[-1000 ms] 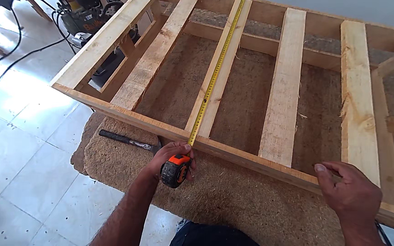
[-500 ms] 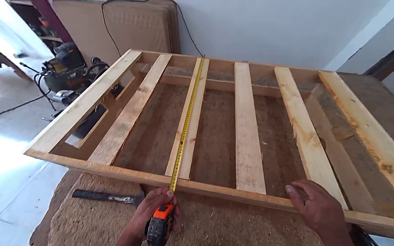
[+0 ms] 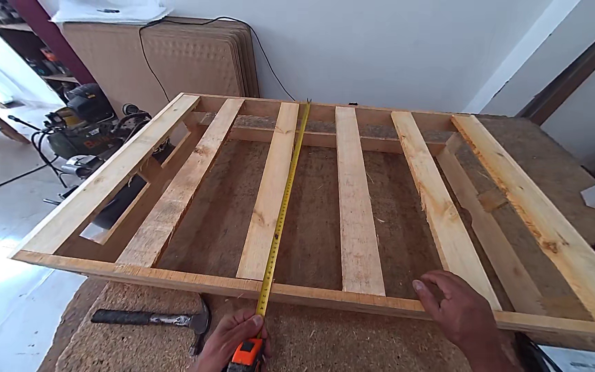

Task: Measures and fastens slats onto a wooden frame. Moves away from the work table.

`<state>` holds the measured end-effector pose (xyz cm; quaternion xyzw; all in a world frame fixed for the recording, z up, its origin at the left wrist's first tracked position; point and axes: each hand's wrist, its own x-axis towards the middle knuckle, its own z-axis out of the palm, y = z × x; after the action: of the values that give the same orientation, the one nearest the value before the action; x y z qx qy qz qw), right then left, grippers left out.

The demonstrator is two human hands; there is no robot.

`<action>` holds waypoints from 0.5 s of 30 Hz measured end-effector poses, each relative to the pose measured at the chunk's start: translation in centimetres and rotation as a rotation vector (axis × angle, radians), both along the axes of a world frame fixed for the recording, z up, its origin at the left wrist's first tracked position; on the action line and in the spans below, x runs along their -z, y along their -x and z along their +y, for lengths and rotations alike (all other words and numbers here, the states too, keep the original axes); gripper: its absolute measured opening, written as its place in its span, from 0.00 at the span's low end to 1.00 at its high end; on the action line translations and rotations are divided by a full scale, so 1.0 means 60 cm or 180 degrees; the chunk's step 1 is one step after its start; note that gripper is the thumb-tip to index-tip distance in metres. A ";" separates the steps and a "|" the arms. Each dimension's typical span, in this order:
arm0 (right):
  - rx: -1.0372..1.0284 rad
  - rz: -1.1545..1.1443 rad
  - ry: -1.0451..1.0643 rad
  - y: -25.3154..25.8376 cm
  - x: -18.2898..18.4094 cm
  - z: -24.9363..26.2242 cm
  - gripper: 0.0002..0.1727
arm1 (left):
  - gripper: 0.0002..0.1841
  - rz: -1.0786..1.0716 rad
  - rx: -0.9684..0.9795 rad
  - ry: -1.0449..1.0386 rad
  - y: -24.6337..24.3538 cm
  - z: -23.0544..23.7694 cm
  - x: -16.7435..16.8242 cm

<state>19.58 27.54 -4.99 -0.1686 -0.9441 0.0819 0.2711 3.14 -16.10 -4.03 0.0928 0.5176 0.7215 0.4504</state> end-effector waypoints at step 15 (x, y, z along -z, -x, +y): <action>-0.0010 0.0020 -0.0042 0.000 0.000 -0.003 0.31 | 0.18 -0.0177 -0.0081 -0.0021 -0.015 0.004 0.006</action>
<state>19.59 27.38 -5.01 -0.1650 -0.9441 0.0766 0.2750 4.06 -15.84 -4.37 0.0677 0.5036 0.7312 0.4551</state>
